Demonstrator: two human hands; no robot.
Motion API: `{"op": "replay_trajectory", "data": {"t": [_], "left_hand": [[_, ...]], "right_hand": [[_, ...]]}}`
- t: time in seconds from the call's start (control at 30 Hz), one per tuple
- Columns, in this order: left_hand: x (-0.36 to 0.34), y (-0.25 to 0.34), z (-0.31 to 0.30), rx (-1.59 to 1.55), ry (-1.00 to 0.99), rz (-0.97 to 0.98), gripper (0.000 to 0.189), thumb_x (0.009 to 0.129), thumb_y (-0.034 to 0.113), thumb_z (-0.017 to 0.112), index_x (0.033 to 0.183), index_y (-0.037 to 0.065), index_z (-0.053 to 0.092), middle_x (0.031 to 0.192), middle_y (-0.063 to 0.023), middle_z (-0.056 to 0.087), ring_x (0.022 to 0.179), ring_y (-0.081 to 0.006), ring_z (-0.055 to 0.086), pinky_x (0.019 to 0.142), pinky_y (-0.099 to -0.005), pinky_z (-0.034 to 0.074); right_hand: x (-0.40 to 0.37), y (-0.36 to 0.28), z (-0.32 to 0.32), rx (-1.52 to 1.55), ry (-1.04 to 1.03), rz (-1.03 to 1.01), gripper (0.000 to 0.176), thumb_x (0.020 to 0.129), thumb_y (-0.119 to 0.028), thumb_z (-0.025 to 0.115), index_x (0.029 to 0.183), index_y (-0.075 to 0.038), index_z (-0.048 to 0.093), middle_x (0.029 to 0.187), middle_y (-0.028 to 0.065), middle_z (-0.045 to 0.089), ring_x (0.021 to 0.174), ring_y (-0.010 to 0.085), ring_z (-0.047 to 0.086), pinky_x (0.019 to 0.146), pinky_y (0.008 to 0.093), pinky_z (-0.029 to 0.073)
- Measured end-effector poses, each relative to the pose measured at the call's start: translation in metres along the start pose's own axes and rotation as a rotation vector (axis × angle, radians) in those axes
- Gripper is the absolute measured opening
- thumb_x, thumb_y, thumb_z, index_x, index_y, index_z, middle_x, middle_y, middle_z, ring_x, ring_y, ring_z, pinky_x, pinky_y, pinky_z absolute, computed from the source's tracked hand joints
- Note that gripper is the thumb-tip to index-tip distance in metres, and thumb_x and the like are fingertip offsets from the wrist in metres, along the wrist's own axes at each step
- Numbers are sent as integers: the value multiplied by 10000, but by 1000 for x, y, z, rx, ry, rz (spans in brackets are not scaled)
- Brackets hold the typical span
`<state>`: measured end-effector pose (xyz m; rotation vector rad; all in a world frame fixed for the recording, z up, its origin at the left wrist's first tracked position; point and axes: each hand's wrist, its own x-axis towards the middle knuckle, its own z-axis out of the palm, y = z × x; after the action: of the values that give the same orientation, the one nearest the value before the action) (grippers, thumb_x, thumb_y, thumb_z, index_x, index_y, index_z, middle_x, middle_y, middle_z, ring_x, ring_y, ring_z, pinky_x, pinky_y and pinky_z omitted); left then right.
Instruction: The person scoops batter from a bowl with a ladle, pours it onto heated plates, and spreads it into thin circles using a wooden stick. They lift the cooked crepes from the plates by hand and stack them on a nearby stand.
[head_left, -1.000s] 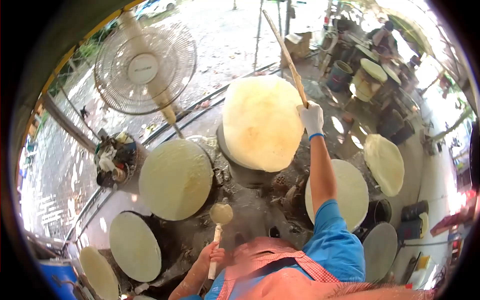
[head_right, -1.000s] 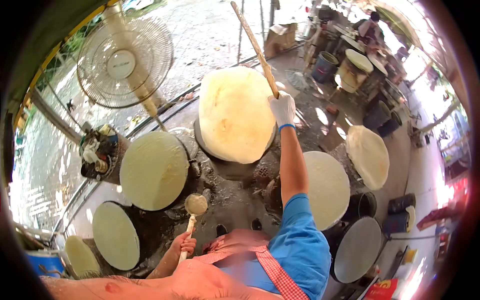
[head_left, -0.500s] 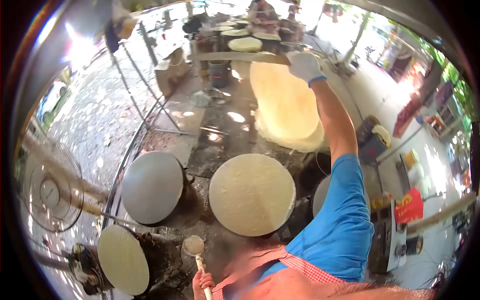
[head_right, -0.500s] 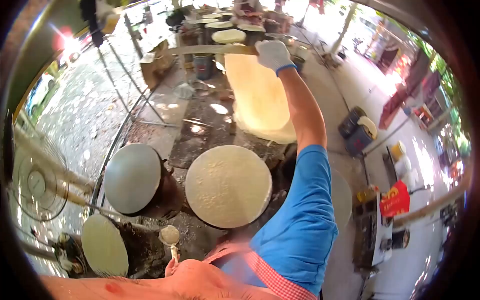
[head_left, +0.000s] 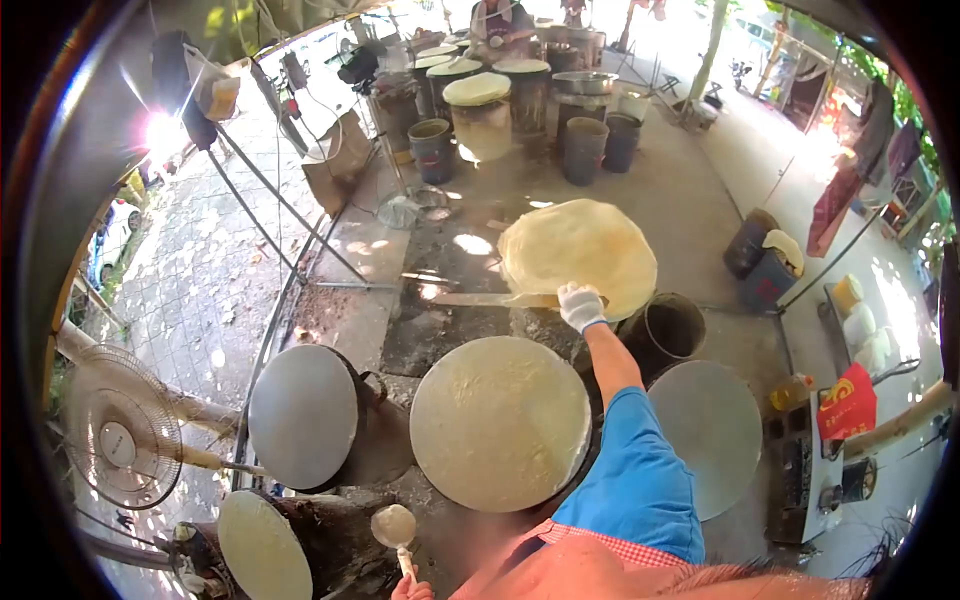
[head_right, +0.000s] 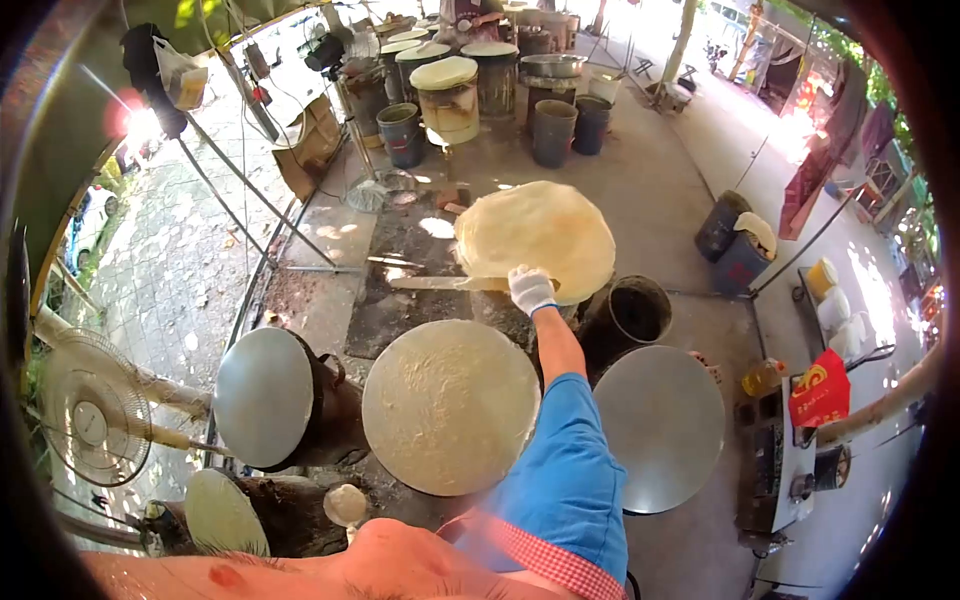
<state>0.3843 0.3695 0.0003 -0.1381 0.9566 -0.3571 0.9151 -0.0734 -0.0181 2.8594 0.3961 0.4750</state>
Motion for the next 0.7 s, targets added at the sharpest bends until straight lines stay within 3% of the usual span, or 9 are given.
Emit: {"op": "replay_trajectory", "data": {"t": [0.1,0.33,0.47,0.5,0.6,0.67,0.7], "left_hand": [[-8,-8,-8,-9,32,34,234,967,270,474,1143,214,618,578,15,341,400,-74,349,352,-227,314],[-26,-22,-41,-45,-13,55,238,969,270,472,1150,217,616,579,15,341,401,-74,347,352,-227,314],[-47,-33,-82,-73,-60,56,240,969,270,471,1153,219,616,580,15,341,401,-73,346,352,-227,314],[-53,-36,-94,-78,-72,53,240,969,270,470,1154,219,615,580,15,341,401,-73,346,352,-227,314],[-71,-44,-128,-85,-111,57,242,970,270,470,1157,220,615,580,15,341,401,-73,346,353,-227,314],[-82,-60,-154,-102,-151,91,243,970,270,469,1158,221,614,581,15,341,402,-73,345,353,-227,314],[-88,-71,-165,-122,-181,113,243,970,270,469,1159,222,614,581,15,341,402,-73,345,353,-227,314]], "right_hand": [[-5,-5,-2,95,-105,95,200,803,-233,576,964,-122,614,956,97,637,792,266,666,712,416,504],[1,1,-24,365,-107,381,395,772,-398,692,1030,-109,615,1028,146,618,895,313,652,760,440,520],[-35,-19,-50,312,32,457,393,779,-421,676,974,-86,607,1047,149,617,788,333,653,683,456,514],[-48,-29,-54,304,102,452,390,779,-432,670,922,-76,600,998,156,628,746,329,646,651,460,507],[-94,-82,-80,503,93,283,380,784,-398,666,974,-73,617,981,191,642,788,347,647,684,452,508],[-134,-137,-184,950,153,77,383,792,-373,647,1047,-87,634,992,201,654,838,367,645,724,441,505],[-144,-162,-170,921,-55,104,394,792,-372,639,1077,-100,637,996,194,659,865,376,641,743,441,502]]}}
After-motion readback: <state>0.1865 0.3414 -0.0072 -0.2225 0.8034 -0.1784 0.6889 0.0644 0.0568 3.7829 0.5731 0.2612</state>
